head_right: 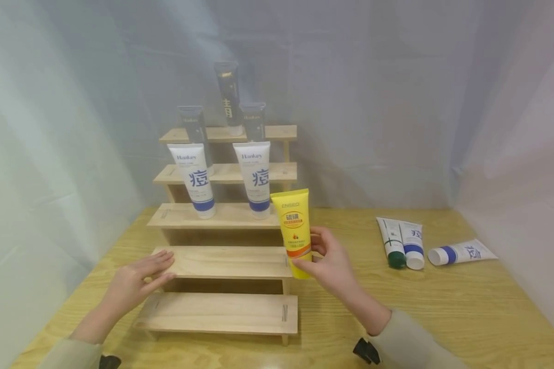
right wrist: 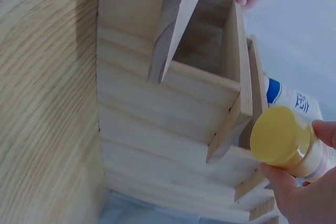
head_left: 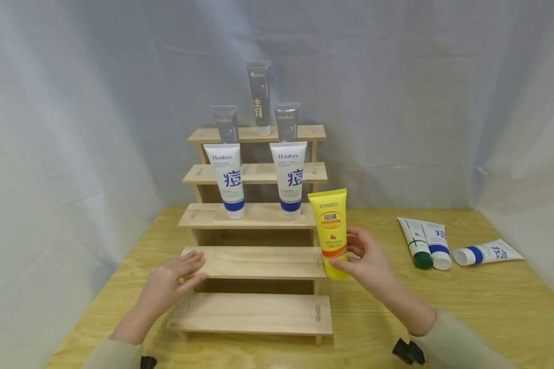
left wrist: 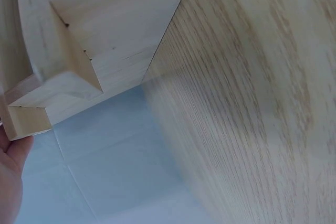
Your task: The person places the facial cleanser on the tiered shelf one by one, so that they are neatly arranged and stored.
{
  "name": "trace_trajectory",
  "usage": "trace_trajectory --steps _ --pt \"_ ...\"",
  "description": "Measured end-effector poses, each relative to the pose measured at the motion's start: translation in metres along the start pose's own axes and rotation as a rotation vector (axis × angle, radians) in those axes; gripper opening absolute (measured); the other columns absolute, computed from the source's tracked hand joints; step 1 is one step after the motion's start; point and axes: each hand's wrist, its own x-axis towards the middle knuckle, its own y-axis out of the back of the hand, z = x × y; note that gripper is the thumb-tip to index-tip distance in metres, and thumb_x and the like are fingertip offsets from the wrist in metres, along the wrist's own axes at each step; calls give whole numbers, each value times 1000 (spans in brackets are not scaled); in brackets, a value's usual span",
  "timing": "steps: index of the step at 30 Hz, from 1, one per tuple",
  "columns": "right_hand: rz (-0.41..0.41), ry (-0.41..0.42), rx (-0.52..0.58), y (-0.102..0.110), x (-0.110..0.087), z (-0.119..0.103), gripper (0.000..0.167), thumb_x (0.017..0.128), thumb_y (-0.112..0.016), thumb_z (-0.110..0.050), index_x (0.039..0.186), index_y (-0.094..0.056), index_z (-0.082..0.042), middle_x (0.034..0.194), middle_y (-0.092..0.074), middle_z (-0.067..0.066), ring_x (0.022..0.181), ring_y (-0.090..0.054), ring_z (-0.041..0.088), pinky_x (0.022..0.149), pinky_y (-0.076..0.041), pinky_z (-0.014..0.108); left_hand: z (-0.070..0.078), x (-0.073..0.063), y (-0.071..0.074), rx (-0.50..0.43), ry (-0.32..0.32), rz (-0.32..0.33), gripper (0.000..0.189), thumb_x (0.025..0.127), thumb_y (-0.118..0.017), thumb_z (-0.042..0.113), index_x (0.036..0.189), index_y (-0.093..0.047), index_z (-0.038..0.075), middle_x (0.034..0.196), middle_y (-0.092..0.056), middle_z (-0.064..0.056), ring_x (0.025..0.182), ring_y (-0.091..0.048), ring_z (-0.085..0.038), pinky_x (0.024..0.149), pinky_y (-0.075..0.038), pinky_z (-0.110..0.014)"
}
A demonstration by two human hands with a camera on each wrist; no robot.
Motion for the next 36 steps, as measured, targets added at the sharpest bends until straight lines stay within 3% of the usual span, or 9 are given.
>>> trace_trajectory --steps 7,17,22,28,36 --pt "-33 35 83 -19 6 -1 60 69 -72 5 121 -42 -1 112 -54 19 98 -55 29 79 -51 33 -1 0 -1 -5 -13 9 48 82 -56 45 94 -67 -1 100 -63 -14 90 -61 -29 72 -51 -45" --pt "-111 119 141 -44 14 -6 57 71 -73 -1 120 -45 -1 108 -57 17 95 -57 26 78 -51 32 0 0 -3 -22 -15 15 47 81 -57 43 93 -67 -1 99 -63 -15 90 -61 -31 72 -50 -45" --pt "-95 147 89 -56 18 -9 55 69 -75 -4 117 -49 -4 106 -60 10 97 -56 22 87 -45 37 0 0 -2 -22 -9 12 46 80 -59 43 93 -67 -1 99 -63 -15 90 -60 -30 73 -50 -45" --pt "-90 149 43 -71 20 -13 54 69 -76 -6 117 -51 -5 103 -61 8 92 -56 20 76 -48 36 0 1 -1 -19 -14 15 47 81 -58 43 93 -67 -1 99 -64 -15 90 -61 -30 73 -50 -44" --pt "-133 137 42 -87 24 -17 55 71 -75 -11 119 -49 -6 106 -60 9 94 -56 21 77 -49 34 1 1 1 -9 -14 9 48 81 -57 44 93 -67 -2 99 -64 -15 90 -61 -30 71 -51 -44"
